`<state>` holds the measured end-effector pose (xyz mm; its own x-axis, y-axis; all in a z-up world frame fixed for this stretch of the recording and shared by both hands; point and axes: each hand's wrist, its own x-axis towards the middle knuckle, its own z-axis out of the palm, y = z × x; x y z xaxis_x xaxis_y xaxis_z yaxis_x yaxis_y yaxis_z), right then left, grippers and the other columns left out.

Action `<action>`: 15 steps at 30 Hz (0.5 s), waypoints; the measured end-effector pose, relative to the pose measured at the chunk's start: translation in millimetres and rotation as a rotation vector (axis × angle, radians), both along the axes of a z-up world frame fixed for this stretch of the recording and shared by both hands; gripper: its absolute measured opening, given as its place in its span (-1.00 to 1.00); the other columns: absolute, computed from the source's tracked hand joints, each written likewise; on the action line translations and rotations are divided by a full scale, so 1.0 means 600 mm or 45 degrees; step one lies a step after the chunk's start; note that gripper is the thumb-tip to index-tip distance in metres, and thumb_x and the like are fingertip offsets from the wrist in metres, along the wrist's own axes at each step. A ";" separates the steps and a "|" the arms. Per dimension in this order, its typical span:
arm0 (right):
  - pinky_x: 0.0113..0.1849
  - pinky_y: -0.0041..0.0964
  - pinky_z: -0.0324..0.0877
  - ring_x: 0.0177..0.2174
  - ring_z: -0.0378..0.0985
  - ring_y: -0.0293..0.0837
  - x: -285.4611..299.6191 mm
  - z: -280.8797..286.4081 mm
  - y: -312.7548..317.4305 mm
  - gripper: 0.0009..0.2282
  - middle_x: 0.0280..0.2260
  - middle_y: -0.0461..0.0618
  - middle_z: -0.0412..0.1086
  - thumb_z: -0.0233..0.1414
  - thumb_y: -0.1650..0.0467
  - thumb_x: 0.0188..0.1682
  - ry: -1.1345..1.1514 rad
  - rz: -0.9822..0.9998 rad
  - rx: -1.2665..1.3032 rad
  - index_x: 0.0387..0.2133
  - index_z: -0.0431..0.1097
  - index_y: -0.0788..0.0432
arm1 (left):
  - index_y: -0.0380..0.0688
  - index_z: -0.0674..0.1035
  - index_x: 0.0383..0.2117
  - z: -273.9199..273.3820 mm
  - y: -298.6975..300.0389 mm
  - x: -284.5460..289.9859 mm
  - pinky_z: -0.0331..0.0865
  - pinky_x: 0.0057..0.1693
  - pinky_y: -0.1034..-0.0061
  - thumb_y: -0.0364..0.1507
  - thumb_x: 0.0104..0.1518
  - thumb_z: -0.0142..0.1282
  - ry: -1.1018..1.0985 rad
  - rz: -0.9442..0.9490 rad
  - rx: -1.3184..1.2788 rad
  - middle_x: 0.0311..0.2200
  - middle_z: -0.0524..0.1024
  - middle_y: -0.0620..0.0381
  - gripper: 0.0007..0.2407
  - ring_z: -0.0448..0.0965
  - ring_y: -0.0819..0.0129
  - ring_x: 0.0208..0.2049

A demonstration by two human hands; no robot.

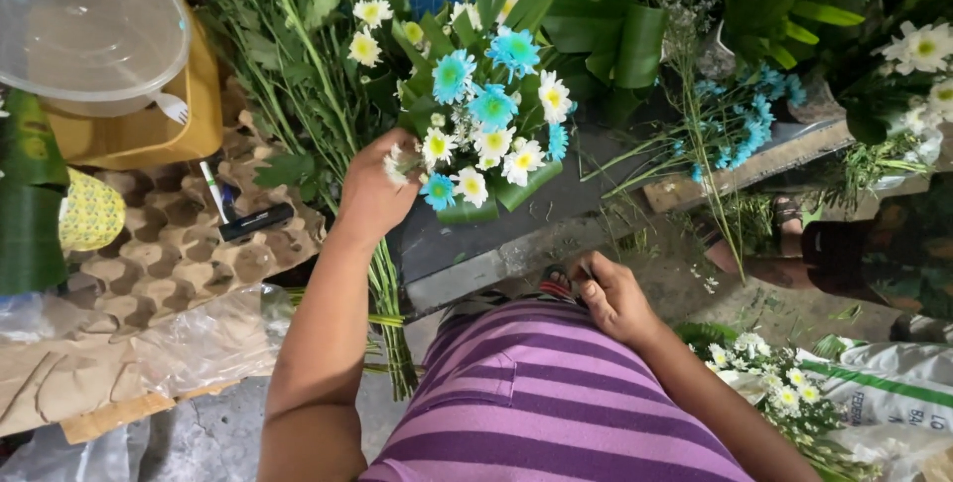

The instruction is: The person assembles a floral arrangement by adding stems of white, blue, and green plants to a central cluster, using shears to trim stems to the appropriate length.

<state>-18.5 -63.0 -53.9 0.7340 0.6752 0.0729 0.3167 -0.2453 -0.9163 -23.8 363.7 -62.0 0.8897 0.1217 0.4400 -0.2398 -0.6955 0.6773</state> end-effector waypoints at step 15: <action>-0.45 0.05 0.39 -0.57 0.44 0.20 -0.008 -0.004 -0.009 -0.61 -0.52 0.19 0.47 -0.13 0.12 0.24 0.048 -0.056 -0.030 -0.23 0.51 0.15 | -0.53 0.72 -0.24 0.088 -0.050 0.005 0.42 -0.09 0.35 -0.53 0.51 -0.03 0.125 -0.051 -0.410 -0.44 0.64 -0.12 -0.72 0.65 0.13 -0.25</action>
